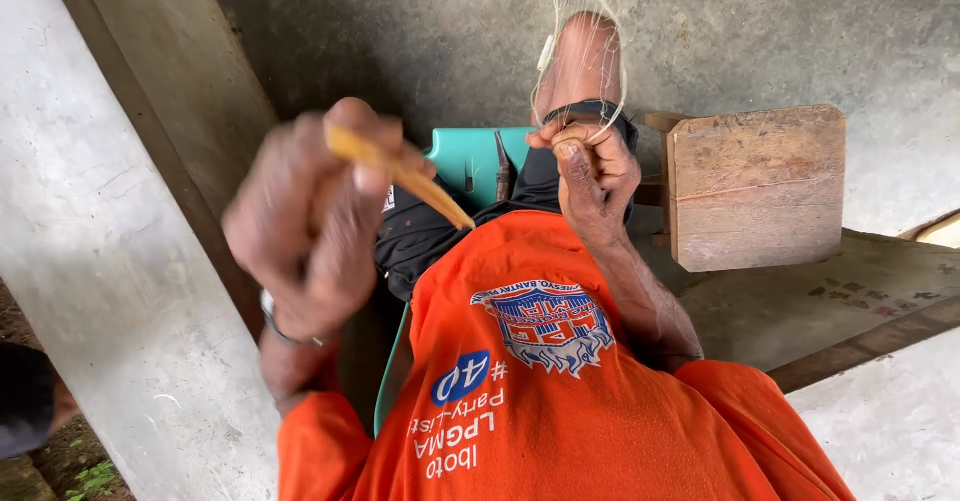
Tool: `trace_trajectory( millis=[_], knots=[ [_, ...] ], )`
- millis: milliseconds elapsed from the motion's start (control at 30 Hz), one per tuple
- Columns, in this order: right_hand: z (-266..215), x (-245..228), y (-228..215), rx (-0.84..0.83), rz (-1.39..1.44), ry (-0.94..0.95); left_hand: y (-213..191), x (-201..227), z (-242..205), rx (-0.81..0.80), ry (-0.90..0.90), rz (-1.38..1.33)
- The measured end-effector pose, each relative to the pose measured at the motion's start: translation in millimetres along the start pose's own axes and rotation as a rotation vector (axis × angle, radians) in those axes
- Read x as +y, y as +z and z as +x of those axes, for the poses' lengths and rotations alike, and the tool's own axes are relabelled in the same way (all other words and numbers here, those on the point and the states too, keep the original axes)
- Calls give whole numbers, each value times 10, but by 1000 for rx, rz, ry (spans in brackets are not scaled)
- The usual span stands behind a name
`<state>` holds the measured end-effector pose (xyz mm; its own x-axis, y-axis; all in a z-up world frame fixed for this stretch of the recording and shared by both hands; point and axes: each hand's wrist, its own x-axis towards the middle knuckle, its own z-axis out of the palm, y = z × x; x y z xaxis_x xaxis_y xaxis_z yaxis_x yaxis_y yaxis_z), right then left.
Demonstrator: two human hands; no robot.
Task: A person is weaving a fishing net using a wooden shuttle to create mesh loops.
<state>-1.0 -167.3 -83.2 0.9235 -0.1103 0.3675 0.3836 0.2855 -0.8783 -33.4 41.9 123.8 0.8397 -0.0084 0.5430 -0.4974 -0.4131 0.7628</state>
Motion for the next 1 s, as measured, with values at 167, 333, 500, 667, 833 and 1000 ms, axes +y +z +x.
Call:
trace_trajectory(
  millis=[167, 333, 500, 667, 833, 1000],
  knots=[
    [-111, 34, 0, -9, 125, 109, 165, -93, 745, -267, -15, -248],
    [-205, 59, -20, 26, 281, 198, 549, -284, 1005, -397, 52, -383],
    [-288, 124, -61, 58, 362, 205, 629, -270, 1017, -459, 24, -448],
    [-223, 10, 45, 24, 259, 165, 693, -258, 964, -454, -3, -436],
    [-190, -57, 57, -22, 291, 141, 791, -165, 986, -413, -67, -584],
    [-183, -150, 74, -27, 226, 76, 1011, -176, 1081, -496, -62, -502]
  ],
)
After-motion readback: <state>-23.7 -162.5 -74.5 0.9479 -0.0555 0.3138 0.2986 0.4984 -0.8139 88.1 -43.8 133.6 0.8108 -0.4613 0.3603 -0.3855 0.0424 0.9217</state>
